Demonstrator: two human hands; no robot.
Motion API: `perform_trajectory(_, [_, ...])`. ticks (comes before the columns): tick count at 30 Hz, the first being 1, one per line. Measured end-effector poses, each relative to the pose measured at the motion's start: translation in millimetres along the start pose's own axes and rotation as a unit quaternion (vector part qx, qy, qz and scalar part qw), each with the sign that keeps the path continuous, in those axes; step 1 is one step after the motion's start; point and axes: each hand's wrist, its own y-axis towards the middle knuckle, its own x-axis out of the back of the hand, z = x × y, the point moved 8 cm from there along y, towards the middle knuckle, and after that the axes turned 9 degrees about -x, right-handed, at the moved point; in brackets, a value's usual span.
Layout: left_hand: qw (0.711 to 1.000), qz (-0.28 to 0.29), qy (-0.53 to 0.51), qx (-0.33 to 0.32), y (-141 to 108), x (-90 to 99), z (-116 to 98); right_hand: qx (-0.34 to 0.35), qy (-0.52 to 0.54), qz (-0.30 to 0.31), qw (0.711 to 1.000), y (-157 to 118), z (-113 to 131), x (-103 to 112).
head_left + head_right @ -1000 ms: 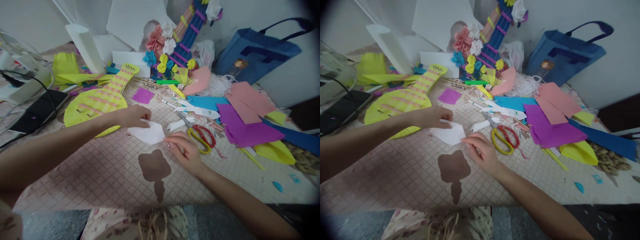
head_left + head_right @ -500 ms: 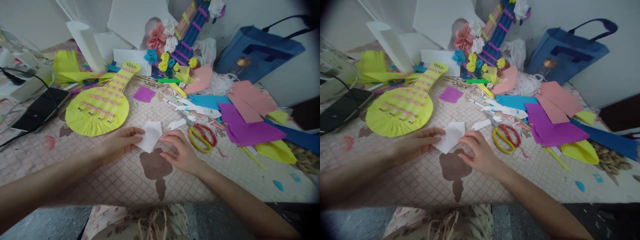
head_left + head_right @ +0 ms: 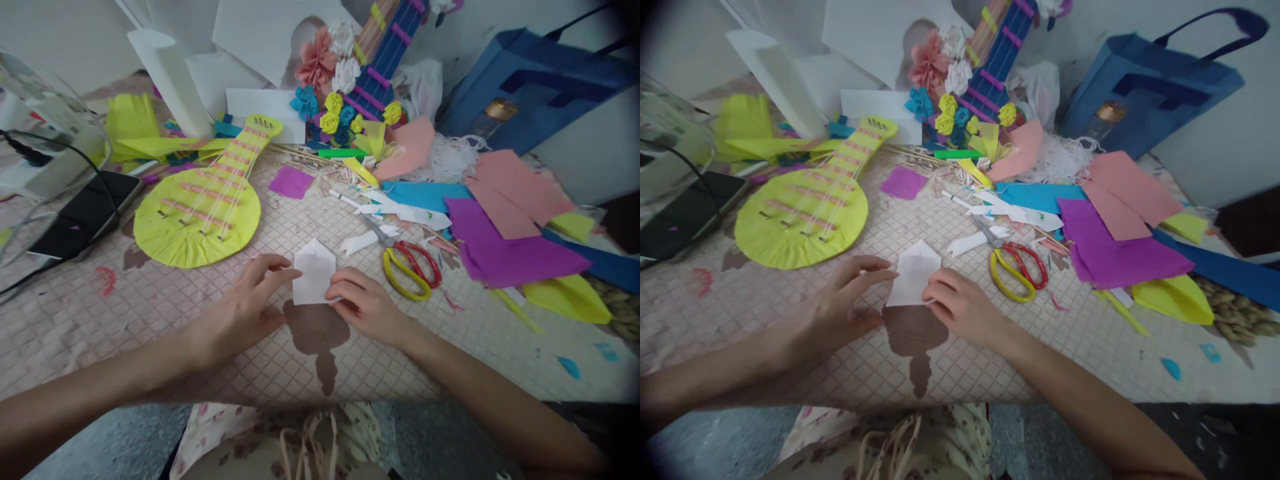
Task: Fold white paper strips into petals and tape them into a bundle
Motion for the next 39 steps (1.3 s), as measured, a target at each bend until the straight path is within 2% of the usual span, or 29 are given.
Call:
perform_trajectory(5, [0.992, 0.05, 0.038, -0.106, 15, -11.1, -11, -0.003, 0.01, 0.034, 0.999, 0, -1, -6])
perform_trajectory(9, [0.987, 0.068, 0.032, -0.141, 19, -14.1, -12, -0.026, 0.012, 0.083, 0.996, 0, -4, -7])
perform_trajectory(15, [0.992, 0.073, -0.043, -0.089, 21, -14.3, 0, -0.029, 0.049, 0.114, 0.992, 3, -1, 0])
perform_trajectory(21, [0.985, 0.101, -0.1, -0.098, 23, -14.4, 4, -0.049, 0.076, 0.128, 0.988, 4, -8, 1])
perform_trajectory(26, [0.987, 0.094, -0.103, -0.078, 24, -14.3, 4, -0.058, 0.093, 0.121, 0.987, 4, -9, 1])
perform_trajectory(29, [0.989, 0.066, -0.118, -0.052, 26, -13.6, 5, -0.081, 0.1, 0.106, 0.986, 6, -10, -1])
perform_trajectory(35, [0.996, 0.041, -0.075, -0.006, 26, -18.8, 4, -0.124, 0.104, 0.075, 0.984, 8, -13, -5])
perform_trajectory(39, [0.999, 0.03, -0.035, 0.0, 25, -20.2, 2, -0.148, 0.091, 0.058, 0.983, 9, -13, -6])
